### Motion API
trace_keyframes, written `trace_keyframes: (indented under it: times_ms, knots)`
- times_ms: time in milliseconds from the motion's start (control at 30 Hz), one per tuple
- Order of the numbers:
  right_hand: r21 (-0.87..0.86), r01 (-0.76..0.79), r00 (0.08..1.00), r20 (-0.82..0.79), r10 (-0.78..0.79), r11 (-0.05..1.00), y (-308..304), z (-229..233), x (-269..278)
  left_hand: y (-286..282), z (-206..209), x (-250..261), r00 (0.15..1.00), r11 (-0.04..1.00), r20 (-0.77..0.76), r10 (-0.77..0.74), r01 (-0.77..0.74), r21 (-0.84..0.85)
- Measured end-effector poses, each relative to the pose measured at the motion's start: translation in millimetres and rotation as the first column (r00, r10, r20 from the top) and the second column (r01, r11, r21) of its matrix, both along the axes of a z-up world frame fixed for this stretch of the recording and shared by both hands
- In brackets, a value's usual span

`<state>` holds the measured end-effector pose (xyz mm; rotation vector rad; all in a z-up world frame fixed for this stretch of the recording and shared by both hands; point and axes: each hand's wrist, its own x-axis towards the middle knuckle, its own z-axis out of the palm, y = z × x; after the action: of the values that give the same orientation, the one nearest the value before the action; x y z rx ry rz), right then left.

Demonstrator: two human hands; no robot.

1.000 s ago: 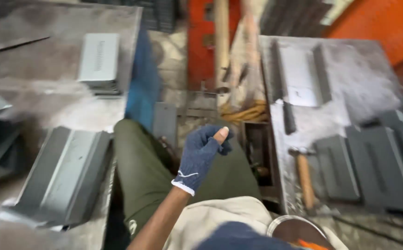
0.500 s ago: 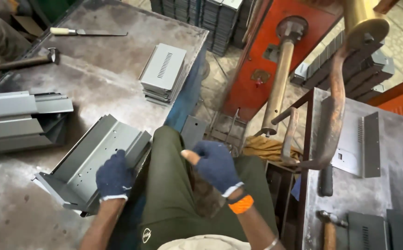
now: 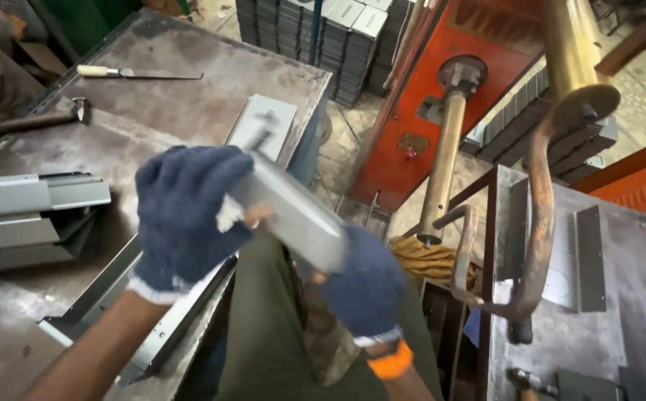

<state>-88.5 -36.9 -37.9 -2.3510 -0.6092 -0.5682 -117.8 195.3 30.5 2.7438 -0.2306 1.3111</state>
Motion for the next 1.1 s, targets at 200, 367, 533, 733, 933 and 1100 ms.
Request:
trace_keyframes:
  times_ms: [200,367,533,733,933,1100]
  knots:
    - [-0.331,0.373,0.771,-0.409,-0.488,0.867,-60,-52,5,69,-184,192,0.937,0.944,-0.138,0.322,-0.328,-0.021]
    - [-0.291,0.360,0.653,-0.600,-0.462,0.886,-92,-74,-11,43,-326,301,0.715,0.798,-0.401,0.573,-0.599,0.072]
    - [-0.238,0.258,0.679,-0.645,-0.351,0.936,-130,-151,-3,84,-214,286,0.849,0.905,-0.430,0.305,-0.399,-0.145]
    - [-0.274,0.359,0.516,-0.739,-0.434,0.893,-119,-158,-2,103,-101,139,0.911,0.397,-0.276,-0.305,-0.142,-0.907]
    - [-0.268,0.445,0.587,-0.634,-0.504,0.855,-88,-91,-45,38,-306,108,0.540,-0.989,0.841,-0.043,-0.142,0.040]
    - [-0.028,0.489,0.834,-0.280,-0.476,0.872,-68,-45,-63,-18,-321,71,0.438,-0.983,0.895,-0.081,-0.183,0.001]
